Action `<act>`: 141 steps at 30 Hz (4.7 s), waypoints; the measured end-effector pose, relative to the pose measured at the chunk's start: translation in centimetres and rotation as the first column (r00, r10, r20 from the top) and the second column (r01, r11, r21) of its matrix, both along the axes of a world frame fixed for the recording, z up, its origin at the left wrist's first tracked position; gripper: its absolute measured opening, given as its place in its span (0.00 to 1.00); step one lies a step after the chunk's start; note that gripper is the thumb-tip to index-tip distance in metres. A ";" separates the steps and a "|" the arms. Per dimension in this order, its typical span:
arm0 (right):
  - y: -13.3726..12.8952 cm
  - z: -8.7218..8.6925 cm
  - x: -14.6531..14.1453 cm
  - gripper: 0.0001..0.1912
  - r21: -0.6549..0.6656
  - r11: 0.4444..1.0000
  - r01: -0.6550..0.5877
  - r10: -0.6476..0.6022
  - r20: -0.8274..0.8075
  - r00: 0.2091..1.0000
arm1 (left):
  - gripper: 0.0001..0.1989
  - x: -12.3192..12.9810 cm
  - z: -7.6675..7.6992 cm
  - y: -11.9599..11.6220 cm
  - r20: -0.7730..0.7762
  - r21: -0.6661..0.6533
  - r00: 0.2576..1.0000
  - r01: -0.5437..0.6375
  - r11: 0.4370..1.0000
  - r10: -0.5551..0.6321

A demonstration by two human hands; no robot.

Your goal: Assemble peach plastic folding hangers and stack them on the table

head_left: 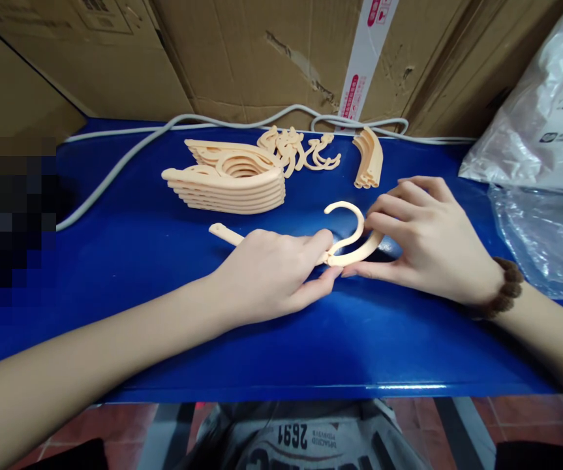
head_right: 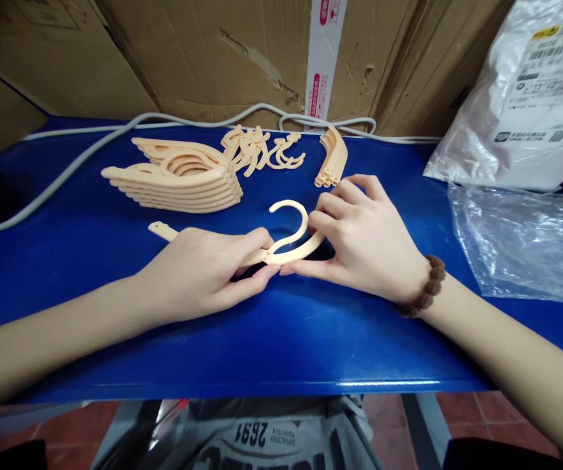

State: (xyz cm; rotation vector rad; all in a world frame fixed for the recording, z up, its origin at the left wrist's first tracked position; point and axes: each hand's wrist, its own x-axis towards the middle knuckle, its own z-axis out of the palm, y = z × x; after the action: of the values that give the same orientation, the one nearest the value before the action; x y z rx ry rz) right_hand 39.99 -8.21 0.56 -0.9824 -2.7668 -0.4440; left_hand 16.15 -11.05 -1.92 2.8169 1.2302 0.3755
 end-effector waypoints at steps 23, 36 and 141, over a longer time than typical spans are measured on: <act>-1.4 0.0 -0.4 0.18 -0.024 0.999 -0.039 0.034 -0.169 0.985 | 0.14 0.0 -0.2 -0.2 0.040 0.083 0.999 -0.036 0.996 0.033; -1.0 0.1 -0.4 0.15 -0.211 0.977 0.025 -0.098 -0.344 0.934 | 0.15 -0.1 -0.1 -0.4 0.048 0.158 0.992 0.109 0.981 -0.118; -1.4 -1.8 -0.6 0.21 -0.115 0.989 -0.096 0.095 -0.017 0.995 | 0.18 1.3 3.7 0.4 -0.035 0.060 0.957 -0.284 0.957 0.286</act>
State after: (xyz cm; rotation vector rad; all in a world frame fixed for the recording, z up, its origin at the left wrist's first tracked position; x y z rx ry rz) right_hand 39.36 -9.65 -1.27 -0.8679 -2.8419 -0.2659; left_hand 17.46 -10.65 1.82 2.7052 1.6676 0.3650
